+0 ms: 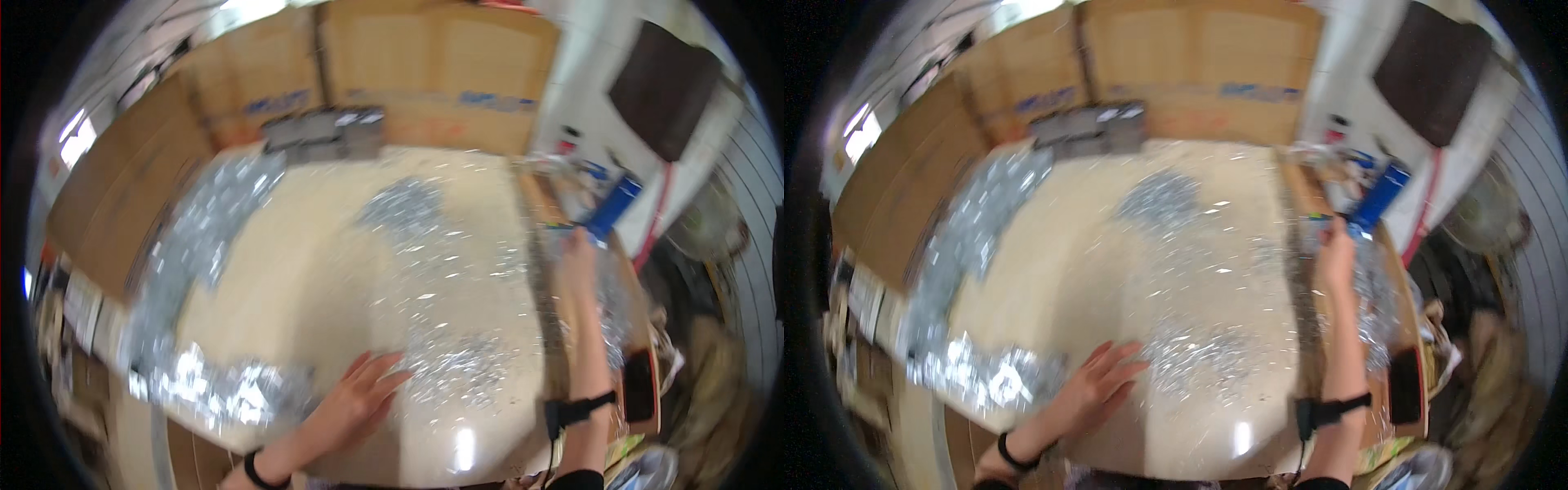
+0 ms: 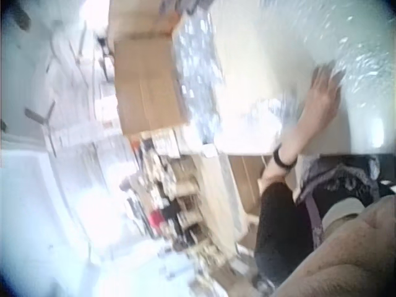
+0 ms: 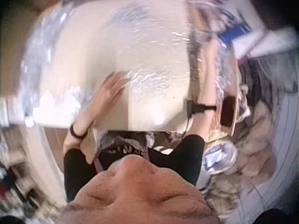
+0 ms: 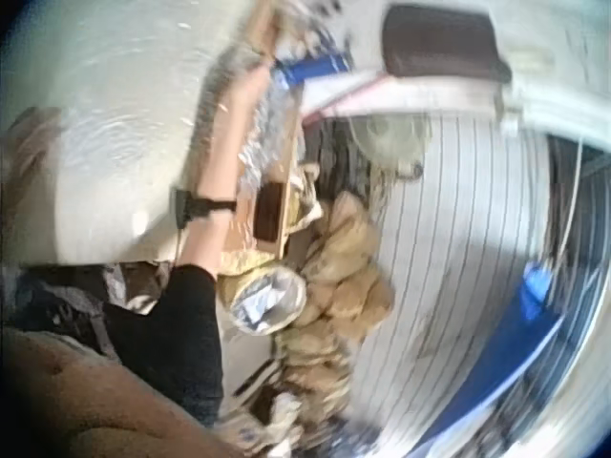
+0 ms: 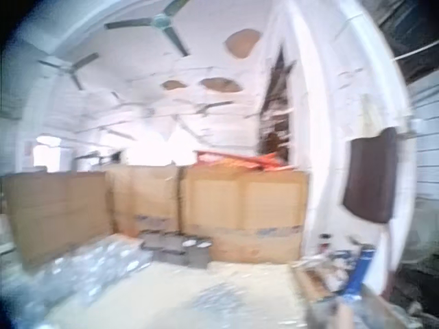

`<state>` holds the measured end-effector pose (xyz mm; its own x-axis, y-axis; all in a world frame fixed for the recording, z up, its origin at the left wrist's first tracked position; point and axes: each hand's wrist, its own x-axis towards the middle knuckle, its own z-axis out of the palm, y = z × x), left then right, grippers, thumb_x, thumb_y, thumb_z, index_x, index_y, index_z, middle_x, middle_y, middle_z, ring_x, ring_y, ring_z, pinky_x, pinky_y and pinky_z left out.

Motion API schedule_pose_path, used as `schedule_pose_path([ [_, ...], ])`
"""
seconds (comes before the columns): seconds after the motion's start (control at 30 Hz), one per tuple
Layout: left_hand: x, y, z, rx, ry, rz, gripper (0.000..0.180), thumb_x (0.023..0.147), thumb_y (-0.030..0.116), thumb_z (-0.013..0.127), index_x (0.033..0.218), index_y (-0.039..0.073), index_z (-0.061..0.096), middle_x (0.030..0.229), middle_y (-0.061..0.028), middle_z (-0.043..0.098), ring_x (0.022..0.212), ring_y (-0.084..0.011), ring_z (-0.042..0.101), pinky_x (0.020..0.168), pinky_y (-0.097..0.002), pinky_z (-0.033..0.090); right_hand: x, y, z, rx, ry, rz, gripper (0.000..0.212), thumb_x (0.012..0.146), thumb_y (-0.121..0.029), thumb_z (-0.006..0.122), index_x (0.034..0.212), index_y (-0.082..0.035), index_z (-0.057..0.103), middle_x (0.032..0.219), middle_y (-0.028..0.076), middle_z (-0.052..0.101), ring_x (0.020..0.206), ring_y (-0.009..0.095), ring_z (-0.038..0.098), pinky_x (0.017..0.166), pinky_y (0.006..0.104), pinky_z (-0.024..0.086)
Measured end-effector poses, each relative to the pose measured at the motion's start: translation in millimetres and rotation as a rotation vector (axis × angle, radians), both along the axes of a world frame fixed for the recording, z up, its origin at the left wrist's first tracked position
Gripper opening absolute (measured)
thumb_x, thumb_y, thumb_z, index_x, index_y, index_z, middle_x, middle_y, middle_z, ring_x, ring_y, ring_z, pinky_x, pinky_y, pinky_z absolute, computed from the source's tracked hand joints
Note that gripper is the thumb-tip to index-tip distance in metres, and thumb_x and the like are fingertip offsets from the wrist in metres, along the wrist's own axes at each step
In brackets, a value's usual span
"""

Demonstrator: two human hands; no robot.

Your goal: Sorting silver metallic strips and packaging them into small plastic bags using a scale.

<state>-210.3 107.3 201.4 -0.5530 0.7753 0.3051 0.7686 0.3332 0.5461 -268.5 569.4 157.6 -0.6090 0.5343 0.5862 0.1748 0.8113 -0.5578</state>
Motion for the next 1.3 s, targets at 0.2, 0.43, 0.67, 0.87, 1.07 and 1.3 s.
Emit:
schedule_pose_path([
  [0.2,19.6,-5.4,8.7,0.056,0.037,0.067,0.054,0.085,0.012,0.065,0.135,0.006,0.045,0.138,-0.0194,0.044,0.124,-0.0367,0.048,0.107,-0.0491,0.036,59.2,-139.7,71.8,0.052,-0.191,0.671,0.007,0.085,0.005,0.058,0.090,0.001,0.056,0.085,0.014,0.062,0.079,0.026,0.061,0.075,0.0328,0.048],
  [0.43,37.3,-38.3,-6.3,0.006,-0.102,0.287,0.062,0.084,0.022,0.071,0.137,0.004,0.043,0.124,-0.0148,0.054,0.116,-0.0316,0.052,0.098,-0.0459,0.042,66.0,-274.8,78.1,0.193,-0.537,1.583,0.031,0.071,0.000,0.062,0.102,-0.005,0.058,0.106,0.014,0.062,0.097,0.035,0.059,0.084,0.0427,0.049],
  [0.67,38.3,-81.5,-45.5,0.139,-0.337,0.612,0.043,0.078,0.019,0.076,0.115,0.008,0.056,0.084,-0.0060,0.064,0.087,-0.0272,0.062,0.089,-0.0436,0.042,37.8,-307.8,47.9,0.288,-0.688,1.281,0.051,0.083,-0.019,0.068,0.130,-0.012,0.051,0.133,0.015,0.051,0.126,0.033,0.046,0.106,0.0487,0.033],
  [0.87,39.9,-79.8,-52.2,0.000,0.067,0.842,0.049,0.078,0.023,0.075,0.122,0.012,0.056,0.119,-0.0114,0.056,0.114,-0.0300,0.051,0.097,-0.0470,0.035,44.3,-253.6,8.0,0.549,-0.790,0.679,0.063,0.088,-0.031,0.063,0.144,-0.019,0.039,0.151,0.013,0.033,0.140,0.034,0.029,0.113,0.0569,0.018],
  [1.07,44.1,-83.6,-67.0,-0.101,0.139,0.684,0.045,0.085,0.025,0.067,0.127,0.013,0.055,0.137,-0.0146,0.045,0.129,-0.0322,0.040,0.107,-0.0527,0.025,110.4,-241.6,8.7,0.381,-0.824,0.744,0.059,0.087,-0.027,0.064,0.142,-0.017,0.043,0.152,0.014,0.030,0.140,0.038,0.027,0.113,0.0587,0.016],
  [1.3,45.6,-103.9,-62.9,-0.113,0.171,0.838,0.042,0.087,0.024,0.064,0.126,0.012,0.055,0.138,-0.0153,0.044,0.130,-0.0322,0.039,0.110,-0.0534,0.021,125.5,-245.8,-5.0,0.171,-0.494,0.565,0.036,0.085,-0.012,0.063,0.118,-0.002,0.053,0.132,0.020,0.045,0.122,0.036,0.042,0.102,0.0483,0.032],
])
